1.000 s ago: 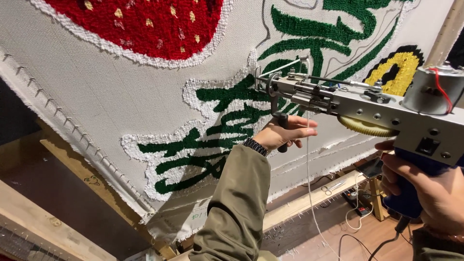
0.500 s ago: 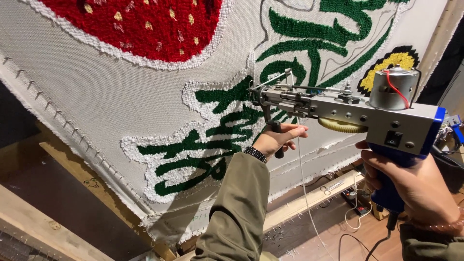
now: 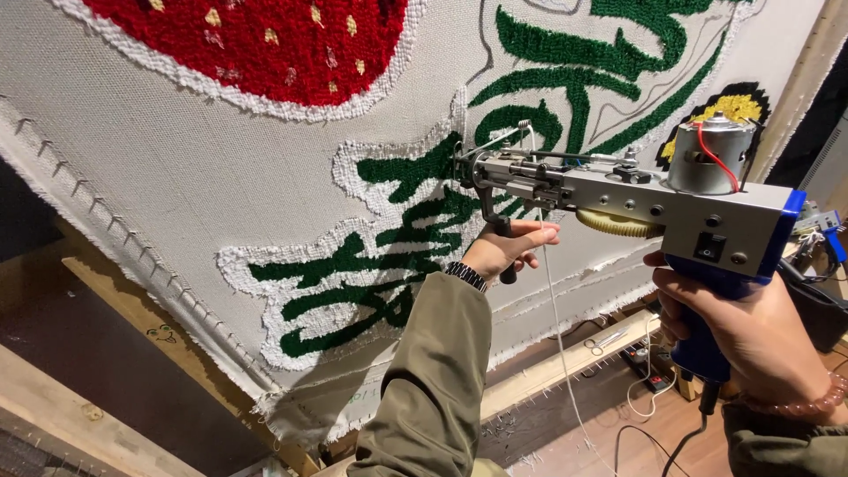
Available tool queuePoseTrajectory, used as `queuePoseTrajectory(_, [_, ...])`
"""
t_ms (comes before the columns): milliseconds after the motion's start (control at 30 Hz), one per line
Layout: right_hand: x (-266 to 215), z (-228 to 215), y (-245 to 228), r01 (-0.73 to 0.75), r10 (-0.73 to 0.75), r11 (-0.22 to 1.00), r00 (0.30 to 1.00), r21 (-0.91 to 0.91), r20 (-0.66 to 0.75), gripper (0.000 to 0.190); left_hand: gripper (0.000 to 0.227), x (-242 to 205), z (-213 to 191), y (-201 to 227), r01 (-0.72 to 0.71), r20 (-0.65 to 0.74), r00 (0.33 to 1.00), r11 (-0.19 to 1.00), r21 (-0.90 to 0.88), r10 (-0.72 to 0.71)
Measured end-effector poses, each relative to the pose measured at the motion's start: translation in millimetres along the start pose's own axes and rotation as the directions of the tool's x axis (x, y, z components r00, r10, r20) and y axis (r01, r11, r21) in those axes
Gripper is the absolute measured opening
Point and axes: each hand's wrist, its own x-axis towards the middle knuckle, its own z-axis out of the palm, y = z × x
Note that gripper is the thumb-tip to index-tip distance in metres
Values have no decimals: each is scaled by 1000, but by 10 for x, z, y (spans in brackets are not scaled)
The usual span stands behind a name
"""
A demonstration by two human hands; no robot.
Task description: Using a tufting gun to punch yarn into a canvas stretched on a frame to create a rug pattern.
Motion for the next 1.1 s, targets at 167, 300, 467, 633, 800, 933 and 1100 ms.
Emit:
queuePoseTrajectory(167, [39,53,104,-4,6,999,999,33,-42,24,53,-9,-39,91,6,-5,1000,1000,2,-6])
queuePoseTrajectory(300, [65,149,107,61,-61,998,998,-27,-18,31,54,-6,-62,155,40,-55,998,999,-6,-40])
queuePoseTrajectory(467, [130,285,118,-13,7,986,999,-165,-40,39,55,220,-202,44,48,-81,995,997,-68,-54])
queuePoseTrajectory(633, [175,466,130,-8,-7,953,999,-304,-47,41,44,415,-360,-114,22,-69,997,994,-103,-29])
queuePoseTrajectory(800, [277,461,269,-51,37,971,997,-235,-66,54,45,419,-417,-59,43,-151,987,990,-131,-62])
queuePoseTrajectory(933, [364,375,386,-36,28,972,999,-230,-38,49,44,447,-472,-48,9,-117,993,992,-126,-24])
queuePoseTrajectory(1100, [481,270,533,-118,49,808,990,-578,-134,89,42,482,-521,-51,71,-119,989,993,-96,-82])
